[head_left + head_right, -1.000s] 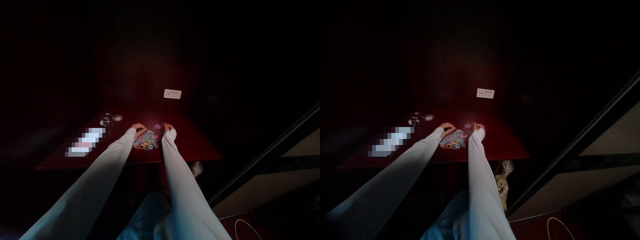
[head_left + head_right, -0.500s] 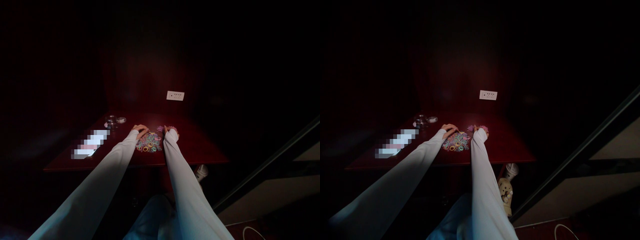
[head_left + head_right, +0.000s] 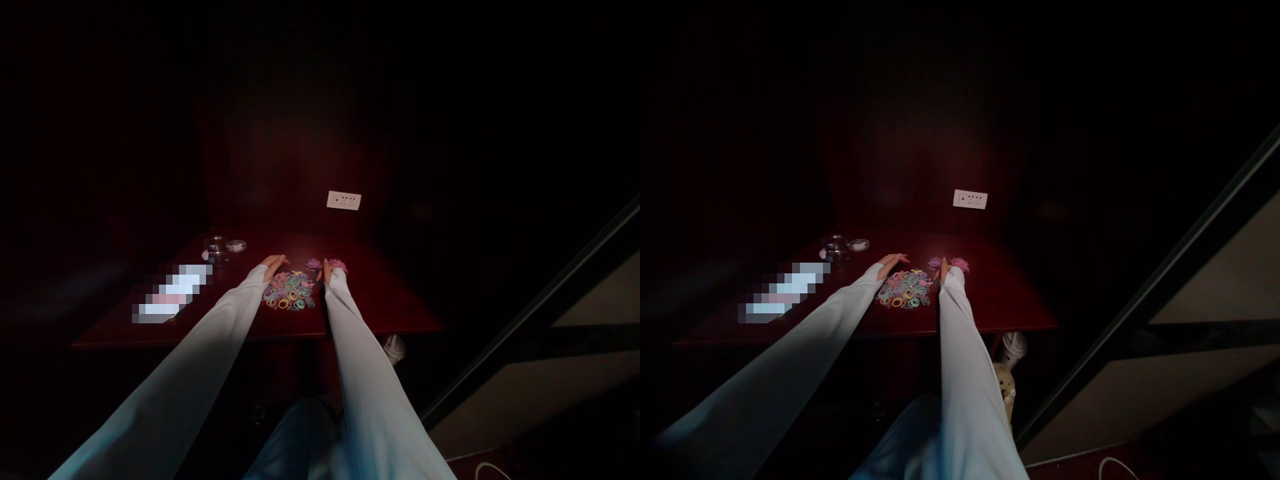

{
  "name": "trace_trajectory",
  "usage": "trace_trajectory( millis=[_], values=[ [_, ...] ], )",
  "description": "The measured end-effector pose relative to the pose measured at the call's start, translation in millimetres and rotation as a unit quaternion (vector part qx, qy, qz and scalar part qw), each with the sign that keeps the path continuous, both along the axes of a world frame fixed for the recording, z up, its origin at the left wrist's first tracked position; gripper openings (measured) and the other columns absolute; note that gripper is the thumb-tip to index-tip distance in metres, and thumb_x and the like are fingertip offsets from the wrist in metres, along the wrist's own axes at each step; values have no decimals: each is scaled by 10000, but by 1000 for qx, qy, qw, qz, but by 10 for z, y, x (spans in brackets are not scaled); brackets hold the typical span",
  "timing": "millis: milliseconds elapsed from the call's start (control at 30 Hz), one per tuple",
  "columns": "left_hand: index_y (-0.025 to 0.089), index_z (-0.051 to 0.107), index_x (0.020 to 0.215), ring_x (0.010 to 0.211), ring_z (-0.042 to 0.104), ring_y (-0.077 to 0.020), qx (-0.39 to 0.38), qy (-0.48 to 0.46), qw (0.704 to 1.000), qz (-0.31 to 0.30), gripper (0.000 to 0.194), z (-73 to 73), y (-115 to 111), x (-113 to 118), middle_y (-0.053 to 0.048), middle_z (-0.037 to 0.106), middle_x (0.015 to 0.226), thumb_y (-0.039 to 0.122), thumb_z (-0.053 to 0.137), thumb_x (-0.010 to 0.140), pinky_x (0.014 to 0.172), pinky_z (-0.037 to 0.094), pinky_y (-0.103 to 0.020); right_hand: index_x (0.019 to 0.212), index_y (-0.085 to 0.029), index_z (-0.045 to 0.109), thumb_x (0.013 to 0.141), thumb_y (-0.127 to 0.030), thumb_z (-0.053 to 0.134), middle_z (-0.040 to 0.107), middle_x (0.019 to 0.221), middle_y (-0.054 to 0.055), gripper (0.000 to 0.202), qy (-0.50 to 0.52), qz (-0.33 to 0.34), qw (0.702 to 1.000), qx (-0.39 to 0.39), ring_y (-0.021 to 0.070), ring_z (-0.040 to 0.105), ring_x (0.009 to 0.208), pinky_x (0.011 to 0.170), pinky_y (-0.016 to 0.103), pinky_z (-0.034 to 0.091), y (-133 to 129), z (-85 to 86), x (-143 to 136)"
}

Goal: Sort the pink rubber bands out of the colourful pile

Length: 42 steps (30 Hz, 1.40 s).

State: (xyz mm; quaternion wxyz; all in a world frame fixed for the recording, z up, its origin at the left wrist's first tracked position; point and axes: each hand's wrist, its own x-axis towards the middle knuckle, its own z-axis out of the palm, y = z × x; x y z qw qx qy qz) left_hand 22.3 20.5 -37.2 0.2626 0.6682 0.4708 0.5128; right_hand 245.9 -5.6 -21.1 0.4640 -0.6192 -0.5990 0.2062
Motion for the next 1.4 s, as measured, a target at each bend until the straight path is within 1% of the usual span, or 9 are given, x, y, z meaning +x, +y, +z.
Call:
trace_trajectory(
  millis=[233,400,533,700,833,967,1100,1200,1400],
  values=[
    [176,769,917,1150,685,-332,-81,-76,989,-102,822,43,-94,-1,-143,715,1325,916,447,759,1071,506,-478,674,-217,758,1025,-471,458,549,527,-21,527,-131,35,987,-85,125,546,579,672,237,417,-224,155,-52],
    [182,769,975,1210,673,-350,-107,-102,980,-132,832,67,-153,-11,-137,686,1395,913,414,795,1014,536,-471,703,-208,748,1026,-466,415,664,629,7,531,-75,83,991,-72,136,616,642,705,227,453,-228,142,-39],
    [193,769,973,1342,596,-316,-45,-79,990,-105,781,52,-134,-4,-121,694,1387,822,312,900,1168,427,-472,724,-191,700,1025,-419,373,675,665,20,499,-21,20,999,-30,164,614,656,652,244,449,-130,79,-15],
    [216,773,890,1292,625,-285,26,-32,999,-33,734,-6,-43,9,-115,727,1305,721,242,946,1222,379,-431,962,-171,731,983,-251,473,749,1098,116,271,-187,-47,980,55,240,631,1076,996,337,444,-180,18,-24],
    [213,760,901,1315,604,-298,20,-12,1000,2,705,-55,-110,11,-117,730,1273,709,260,943,1213,405,-451,1173,-185,707,1017,-295,454,685,1307,147,317,-270,-49,961,47,282,559,1235,1044,390,414,-390,-28,-42],
    [184,759,1026,1303,611,-307,-15,21,1000,11,707,-83,-272,-7,-133,703,1317,667,246,972,1130,503,-459,1289,-178,673,1030,-340,458,628,1422,153,374,-312,-55,948,20,308,532,1291,1064,415,403,-644,-42,-34],
    [224,776,1137,1438,483,-311,21,135,989,60,608,-151,-461,-28,-93,654,1427,584,304,1003,1244,370,-486,1343,-171,651,1039,-312,412,649,1384,156,412,-332,-63,941,5,305,568,1244,1022,407,431,-875,-27,-16],
    [285,681,1371,1526,368,-294,75,214,972,58,520,-217,-674,-41,-32,482,1620,507,369,1019,1259,346,-457,1382,-165,631,1020,-247,390,654,1370,155,443,-348,-66,935,-10,298,583,1230,992,385,449,-1020,-20,-3],
    [240,493,1567,1582,282,-335,48,315,940,125,644,-193,-1127,-80,-81,324,1710,490,474,974,1281,278,-477,1532,-150,487,977,-246,446,598,1483,131,564,-352,10,936,-26,264,526,1354,1119,352,393,-1202,46,26]
  ],
)
